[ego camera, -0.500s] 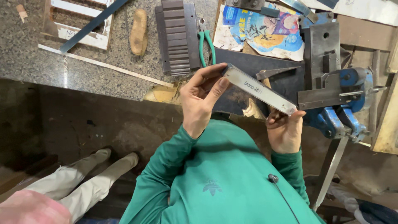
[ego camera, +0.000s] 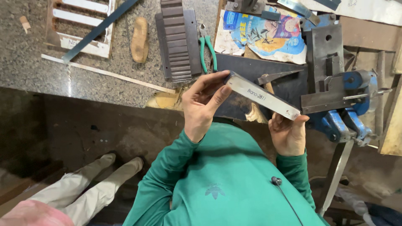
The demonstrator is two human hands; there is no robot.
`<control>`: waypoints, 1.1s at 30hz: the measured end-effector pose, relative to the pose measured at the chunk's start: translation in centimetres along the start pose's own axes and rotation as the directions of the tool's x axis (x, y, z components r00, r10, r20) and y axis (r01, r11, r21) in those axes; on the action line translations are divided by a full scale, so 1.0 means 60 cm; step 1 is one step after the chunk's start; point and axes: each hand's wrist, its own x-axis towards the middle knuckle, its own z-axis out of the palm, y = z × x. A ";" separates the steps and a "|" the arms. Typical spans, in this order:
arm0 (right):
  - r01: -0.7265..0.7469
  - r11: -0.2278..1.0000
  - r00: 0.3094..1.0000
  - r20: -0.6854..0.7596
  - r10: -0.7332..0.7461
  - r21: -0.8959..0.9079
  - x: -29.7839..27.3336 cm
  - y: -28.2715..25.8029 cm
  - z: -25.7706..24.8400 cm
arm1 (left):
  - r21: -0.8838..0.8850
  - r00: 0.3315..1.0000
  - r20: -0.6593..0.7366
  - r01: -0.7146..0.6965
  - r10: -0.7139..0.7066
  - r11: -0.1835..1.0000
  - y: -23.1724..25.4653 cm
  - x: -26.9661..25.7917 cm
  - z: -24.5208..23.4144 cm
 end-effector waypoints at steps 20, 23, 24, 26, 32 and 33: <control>-0.203 0.820 0.966 -0.029 0.258 0.536 0.128 0.178 -0.086 | -0.687 0.813 0.013 0.430 -0.582 0.585 -0.357 0.044 -0.146; -0.195 0.819 0.939 -0.137 0.314 0.540 0.122 0.187 -0.097 | -0.691 0.780 0.096 0.499 -0.618 0.523 -0.379 0.036 -0.151; -0.202 0.816 0.927 -0.164 0.339 0.542 0.118 0.187 -0.097 | -0.684 0.765 0.098 0.516 -0.637 0.515 -0.381 0.035 -0.152; -0.226 0.857 0.942 -0.119 0.313 0.464 0.112 0.184 -0.096 | -0.671 0.729 0.103 0.553 -0.677 0.494 -0.381 0.030 -0.152; -0.339 0.929 0.924 -0.131 0.359 0.150 0.073 0.139 -0.037 | -0.606 0.855 0.189 0.489 -0.483 0.628 -0.261 0.029 -0.119; -0.355 0.929 0.926 -0.095 0.364 0.102 0.067 0.124 -0.021 | -0.532 0.866 0.209 0.490 -0.454 0.691 -0.224 0.028 -0.105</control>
